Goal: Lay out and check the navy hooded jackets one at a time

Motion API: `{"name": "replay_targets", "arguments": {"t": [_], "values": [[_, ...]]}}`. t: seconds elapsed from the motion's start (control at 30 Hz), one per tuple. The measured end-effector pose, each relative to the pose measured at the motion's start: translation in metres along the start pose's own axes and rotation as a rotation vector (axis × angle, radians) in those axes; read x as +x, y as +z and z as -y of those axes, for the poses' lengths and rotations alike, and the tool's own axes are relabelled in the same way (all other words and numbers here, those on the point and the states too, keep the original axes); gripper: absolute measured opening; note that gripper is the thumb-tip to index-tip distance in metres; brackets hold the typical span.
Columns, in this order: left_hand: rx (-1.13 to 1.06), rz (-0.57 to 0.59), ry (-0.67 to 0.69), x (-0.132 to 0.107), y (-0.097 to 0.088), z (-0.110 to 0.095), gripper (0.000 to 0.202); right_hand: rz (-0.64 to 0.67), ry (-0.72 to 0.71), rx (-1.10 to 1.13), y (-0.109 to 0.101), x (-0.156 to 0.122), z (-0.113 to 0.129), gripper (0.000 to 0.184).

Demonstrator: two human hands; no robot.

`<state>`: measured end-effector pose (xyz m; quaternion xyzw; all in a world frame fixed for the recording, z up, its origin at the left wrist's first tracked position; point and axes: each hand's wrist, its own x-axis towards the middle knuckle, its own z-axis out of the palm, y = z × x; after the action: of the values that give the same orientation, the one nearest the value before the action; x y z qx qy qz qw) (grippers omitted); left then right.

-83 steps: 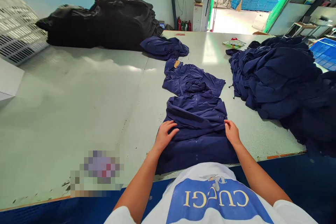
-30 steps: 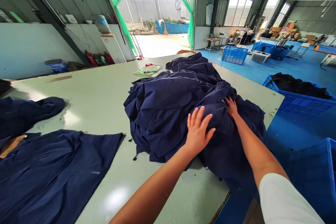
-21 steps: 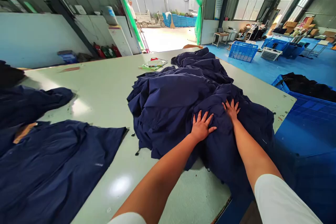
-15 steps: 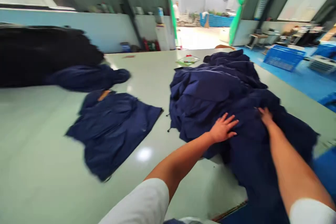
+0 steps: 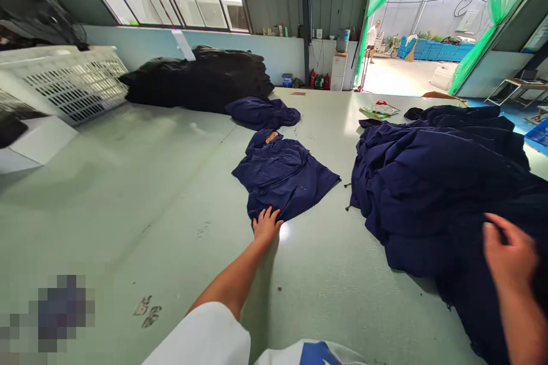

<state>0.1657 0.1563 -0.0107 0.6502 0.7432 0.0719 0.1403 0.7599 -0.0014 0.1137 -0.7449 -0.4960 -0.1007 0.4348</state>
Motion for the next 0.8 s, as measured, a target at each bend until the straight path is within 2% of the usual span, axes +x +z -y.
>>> {"name": "replay_targets", "arguments": {"t": [0.03, 0.07, 0.13, 0.2, 0.3, 0.37, 0.43, 0.53, 0.6, 0.67, 0.73, 0.8], "values": [[-0.008, -0.003, 0.045, 0.001, -0.002, 0.011, 0.039, 0.044, -0.063, 0.062, 0.029, -0.013, 0.039, 0.048], [-0.014, -0.009, 0.088, 0.0, -0.003, 0.02, 0.035, 0.148, -0.13, 0.128, 0.059, -0.028, 0.077, 0.043], [-0.029, 0.001, 0.16, -0.008, -0.003, 0.03, 0.031, 0.458, -0.228, 0.21, 0.12, -0.063, 0.147, 0.043], [-0.048, 0.03, 0.241, -0.025, -0.002, 0.041, 0.027, 0.761, -0.33, 0.185, 0.174, -0.103, 0.207, 0.04], [-0.064, 0.106, 0.349, -0.067, 0.0, 0.069, 0.025, 0.974, -0.432, 0.029, 0.233, -0.158, 0.274, 0.048], [-0.059, 0.164, 0.384, -0.102, 0.0, 0.097, 0.027, 1.052, -0.437, -0.092, 0.253, -0.19, 0.303, 0.052], [-0.066, 0.221, 0.391, -0.138, -0.003, 0.127, 0.028, 1.098, -0.397, -0.202, 0.26, -0.218, 0.32, 0.052], [-0.135, 0.354, 0.407, -0.18, -0.015, 0.164, 0.026, 1.069, -0.347, -0.315, 0.251, -0.26, 0.328, 0.048], [-0.186, 0.479, 0.424, -0.196, -0.03, 0.18, 0.024, 1.039, -0.344, -0.355, 0.235, -0.289, 0.328, 0.047], [-0.206, 0.56, 0.444, -0.198, -0.045, 0.188, 0.028, 1.048, -0.337, -0.387, 0.215, -0.314, 0.327, 0.047], [-0.207, 0.499, 0.473, -0.189, -0.055, 0.192, 0.031, 1.072, -0.326, -0.417, 0.197, -0.333, 0.327, 0.048], [-0.204, 0.321, 0.501, -0.17, -0.057, 0.19, 0.026, 1.09, -0.315, -0.431, 0.185, -0.343, 0.328, 0.05]]}}
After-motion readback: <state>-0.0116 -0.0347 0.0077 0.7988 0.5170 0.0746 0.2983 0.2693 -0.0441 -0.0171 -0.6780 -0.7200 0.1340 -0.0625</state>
